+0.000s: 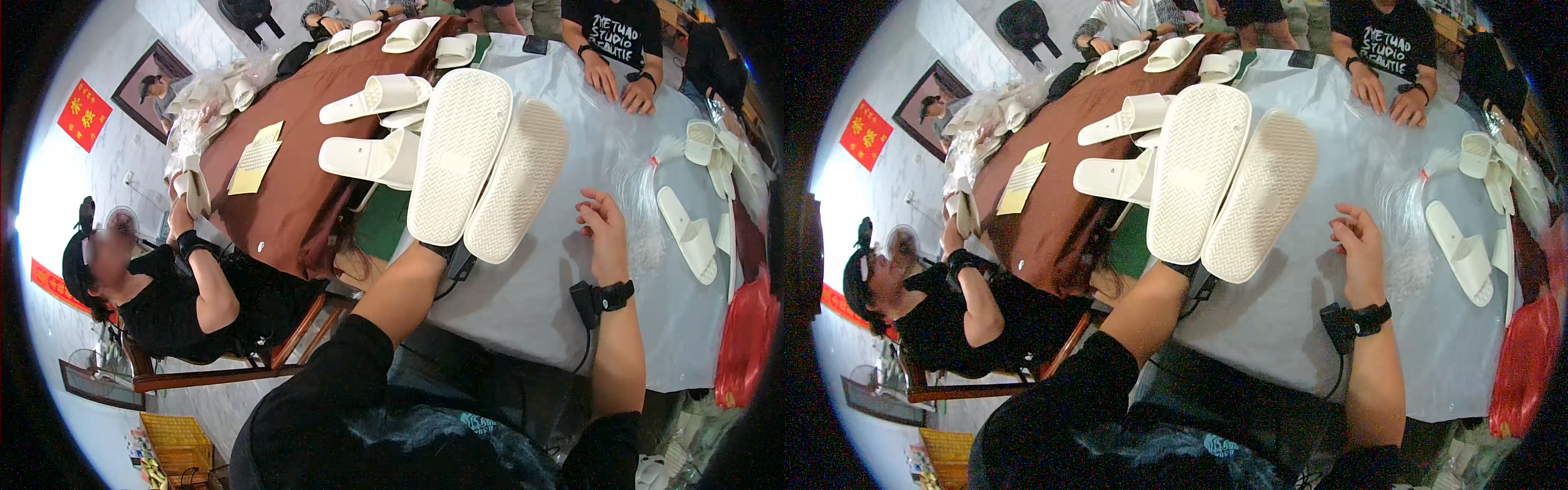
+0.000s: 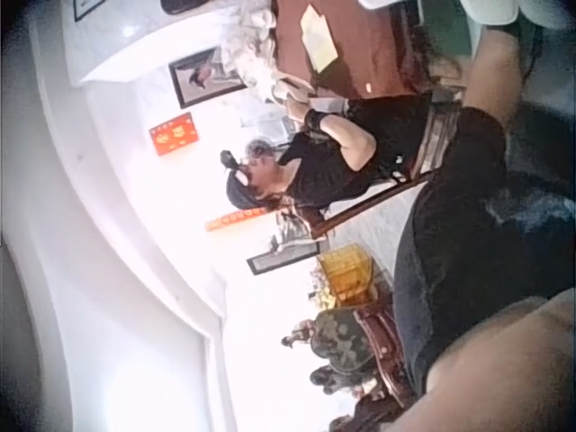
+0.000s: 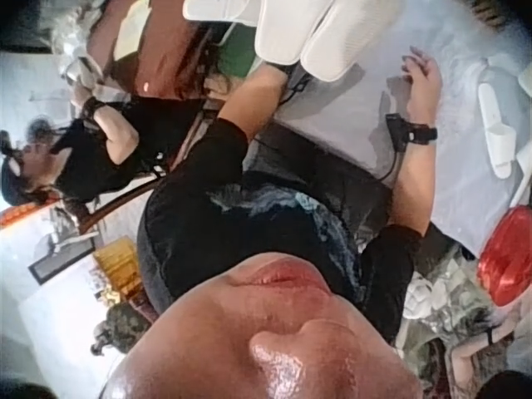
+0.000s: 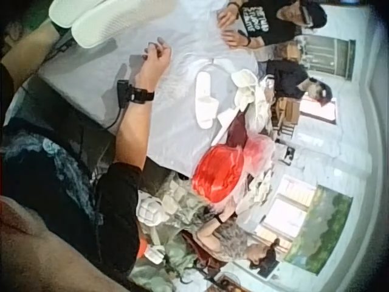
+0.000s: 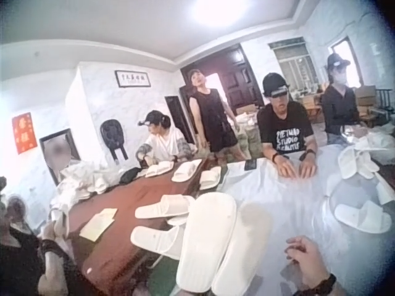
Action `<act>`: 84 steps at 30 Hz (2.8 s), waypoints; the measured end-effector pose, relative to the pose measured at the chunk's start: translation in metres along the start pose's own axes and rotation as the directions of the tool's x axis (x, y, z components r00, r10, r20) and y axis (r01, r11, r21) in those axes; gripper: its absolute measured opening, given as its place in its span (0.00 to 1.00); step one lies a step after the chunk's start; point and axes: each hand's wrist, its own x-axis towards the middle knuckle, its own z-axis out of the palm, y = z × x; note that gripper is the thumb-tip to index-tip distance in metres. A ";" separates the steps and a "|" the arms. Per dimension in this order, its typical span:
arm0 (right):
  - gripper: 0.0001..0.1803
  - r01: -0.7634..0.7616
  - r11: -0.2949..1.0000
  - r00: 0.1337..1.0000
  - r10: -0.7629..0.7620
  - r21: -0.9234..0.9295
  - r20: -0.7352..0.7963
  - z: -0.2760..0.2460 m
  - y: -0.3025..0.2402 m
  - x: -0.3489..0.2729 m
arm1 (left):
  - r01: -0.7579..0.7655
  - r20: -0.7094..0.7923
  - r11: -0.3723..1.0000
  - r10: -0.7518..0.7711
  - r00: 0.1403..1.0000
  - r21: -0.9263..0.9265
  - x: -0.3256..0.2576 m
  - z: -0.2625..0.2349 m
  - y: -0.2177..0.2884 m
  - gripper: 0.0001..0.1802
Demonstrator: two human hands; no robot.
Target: Inspecting, cleaning, and organizing white slippers at a production table.
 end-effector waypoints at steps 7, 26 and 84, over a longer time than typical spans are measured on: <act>0.15 -0.008 1.000 0.999 0.008 -0.005 0.050 -0.001 0.001 -0.001 | 0.096 -0.015 0.983 -0.099 0.995 -0.159 -0.004 -0.004 0.002 0.07; 0.25 0.040 0.998 0.989 -0.047 0.054 0.137 0.013 -0.016 -0.013 | 0.355 0.108 0.763 -0.355 0.928 -0.540 -0.002 -0.004 0.003 0.05; 0.25 0.112 0.837 0.981 -0.180 0.536 0.075 -0.010 0.005 0.010 | 0.355 0.462 0.910 -0.224 0.858 -0.217 0.005 -0.010 -0.042 0.25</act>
